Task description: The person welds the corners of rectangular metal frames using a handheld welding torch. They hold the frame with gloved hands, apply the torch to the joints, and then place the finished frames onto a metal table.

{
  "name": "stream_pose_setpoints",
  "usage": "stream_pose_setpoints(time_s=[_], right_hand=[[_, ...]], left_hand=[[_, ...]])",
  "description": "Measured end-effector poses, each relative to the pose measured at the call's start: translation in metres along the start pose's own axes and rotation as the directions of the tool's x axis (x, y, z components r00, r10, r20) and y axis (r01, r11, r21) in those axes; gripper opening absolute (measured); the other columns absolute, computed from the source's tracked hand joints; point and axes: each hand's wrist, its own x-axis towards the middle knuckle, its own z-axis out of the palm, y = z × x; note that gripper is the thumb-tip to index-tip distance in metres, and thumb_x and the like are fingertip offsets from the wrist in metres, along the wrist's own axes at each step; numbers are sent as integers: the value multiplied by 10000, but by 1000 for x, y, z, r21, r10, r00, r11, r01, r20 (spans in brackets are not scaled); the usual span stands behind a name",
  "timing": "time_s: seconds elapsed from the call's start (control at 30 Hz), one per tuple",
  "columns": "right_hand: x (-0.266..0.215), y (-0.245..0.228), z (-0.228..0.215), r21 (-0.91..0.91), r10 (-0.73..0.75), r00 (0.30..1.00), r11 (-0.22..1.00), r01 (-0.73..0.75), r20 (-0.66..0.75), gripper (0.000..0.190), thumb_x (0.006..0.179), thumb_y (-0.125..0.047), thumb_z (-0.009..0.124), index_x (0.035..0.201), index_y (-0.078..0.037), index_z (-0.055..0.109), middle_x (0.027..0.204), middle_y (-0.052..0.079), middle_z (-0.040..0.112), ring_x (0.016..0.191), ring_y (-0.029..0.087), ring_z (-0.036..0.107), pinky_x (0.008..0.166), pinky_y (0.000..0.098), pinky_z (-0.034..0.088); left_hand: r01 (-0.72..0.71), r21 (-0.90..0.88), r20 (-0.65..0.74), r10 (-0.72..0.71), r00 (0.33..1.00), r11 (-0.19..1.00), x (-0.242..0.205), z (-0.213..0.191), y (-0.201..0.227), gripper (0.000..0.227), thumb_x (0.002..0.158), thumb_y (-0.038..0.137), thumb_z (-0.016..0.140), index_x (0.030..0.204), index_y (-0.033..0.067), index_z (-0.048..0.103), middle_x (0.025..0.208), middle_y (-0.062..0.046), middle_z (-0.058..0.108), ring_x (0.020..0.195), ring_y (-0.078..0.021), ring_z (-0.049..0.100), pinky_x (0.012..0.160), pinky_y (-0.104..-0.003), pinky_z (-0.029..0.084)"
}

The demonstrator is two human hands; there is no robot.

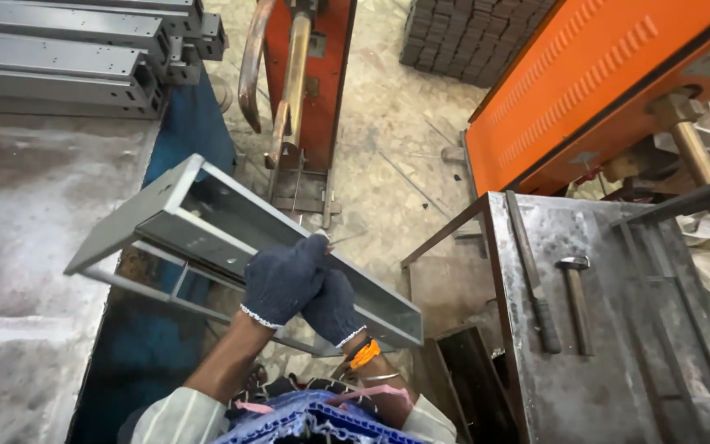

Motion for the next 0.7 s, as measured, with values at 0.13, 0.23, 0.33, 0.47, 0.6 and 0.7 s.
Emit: stream_pose_setpoints(time_s=[0.13,0.23,0.33,0.47,0.6,0.7], right_hand=[[-2,2,4,330,55,998,943,-47,-17,117,812,-144,775,877,-47,772,842,163,748,801,288,773,693,373,579],[-3,7,1,349,-55,972,927,134,-227,460,682,-203,929,1022,24,719,896,199,741,825,301,745,727,364,570],[-7,14,6,306,-6,996,951,34,-93,494,688,-255,947,1043,17,738,878,196,731,780,296,732,718,361,571],[-5,25,0,316,-112,969,932,179,-219,504,663,-269,957,991,27,714,814,176,701,709,285,672,677,369,540],[-10,8,-9,306,-37,997,950,57,-70,460,679,-312,952,898,11,708,707,181,635,610,285,598,604,382,499],[-12,-4,-34,234,-15,995,972,-7,95,387,724,-328,930,817,-5,738,682,205,627,599,319,578,596,400,477]], left_hand=[[-47,56,143,38,989,997,-1,-40,0,356,776,223,769,1110,162,663,927,-97,731,852,-322,712,755,-457,553],[-174,68,-230,185,955,982,12,-93,8,358,823,184,698,1175,125,667,1151,-134,712,1042,-347,688,888,-447,546],[-31,267,-516,170,840,963,22,-130,-16,173,1046,153,580,1167,79,680,1174,-148,722,1109,-369,700,997,-472,551],[367,-2,-345,-345,873,930,58,-151,-69,299,1172,301,535,1110,69,714,1006,-167,699,894,-323,677,827,-405,512],[694,-132,153,-677,720,708,51,-154,-104,342,1056,350,536,1050,68,728,893,-172,717,787,-305,648,742,-417,497],[593,-88,193,-570,798,800,5,-102,-193,388,1091,361,510,1017,59,742,897,-149,707,813,-237,635,781,-377,492]])
